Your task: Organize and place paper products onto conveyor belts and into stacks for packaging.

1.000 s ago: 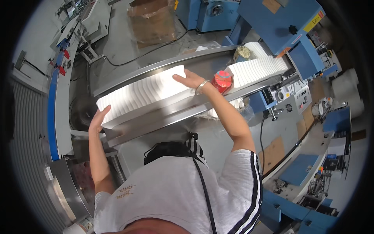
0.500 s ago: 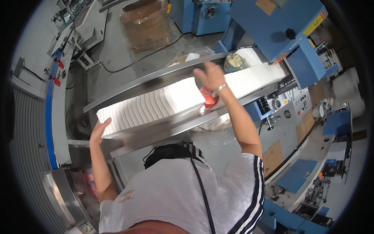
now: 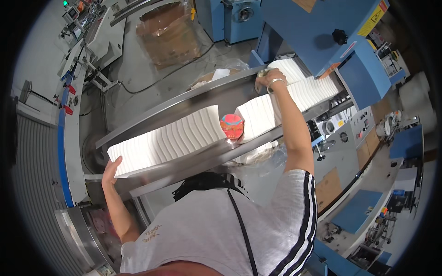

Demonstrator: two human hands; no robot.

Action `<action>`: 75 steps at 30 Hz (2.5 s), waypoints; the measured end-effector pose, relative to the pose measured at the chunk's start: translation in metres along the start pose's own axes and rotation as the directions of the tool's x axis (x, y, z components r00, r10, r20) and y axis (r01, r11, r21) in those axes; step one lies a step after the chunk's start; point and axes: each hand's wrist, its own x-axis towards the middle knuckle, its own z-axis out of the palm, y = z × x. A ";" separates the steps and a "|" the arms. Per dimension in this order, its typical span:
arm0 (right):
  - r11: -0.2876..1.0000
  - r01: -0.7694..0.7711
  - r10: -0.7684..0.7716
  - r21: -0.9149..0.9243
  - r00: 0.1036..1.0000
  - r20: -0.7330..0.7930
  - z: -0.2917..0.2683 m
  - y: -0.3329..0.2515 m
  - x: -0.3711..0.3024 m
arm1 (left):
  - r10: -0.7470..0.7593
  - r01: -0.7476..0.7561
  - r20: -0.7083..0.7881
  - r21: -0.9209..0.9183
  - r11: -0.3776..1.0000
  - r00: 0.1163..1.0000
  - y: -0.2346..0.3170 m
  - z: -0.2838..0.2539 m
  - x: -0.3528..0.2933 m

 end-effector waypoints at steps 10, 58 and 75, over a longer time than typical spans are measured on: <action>0.971 0.196 -0.199 0.139 0.980 0.013 -0.002 0.016 -0.011 | 0.003 -0.003 -0.008 0.007 1.000 1.000 0.000 -0.002 -0.004; 0.524 -0.171 -0.538 0.834 0.693 0.480 0.086 -0.092 -0.258 | -0.122 0.131 0.179 -0.041 0.991 0.976 0.024 -0.040 -0.021; 0.502 -0.107 -0.595 0.858 0.678 0.432 0.072 -0.181 -0.318 | 0.173 -0.163 -0.092 0.109 0.981 0.981 -0.034 -0.043 -0.012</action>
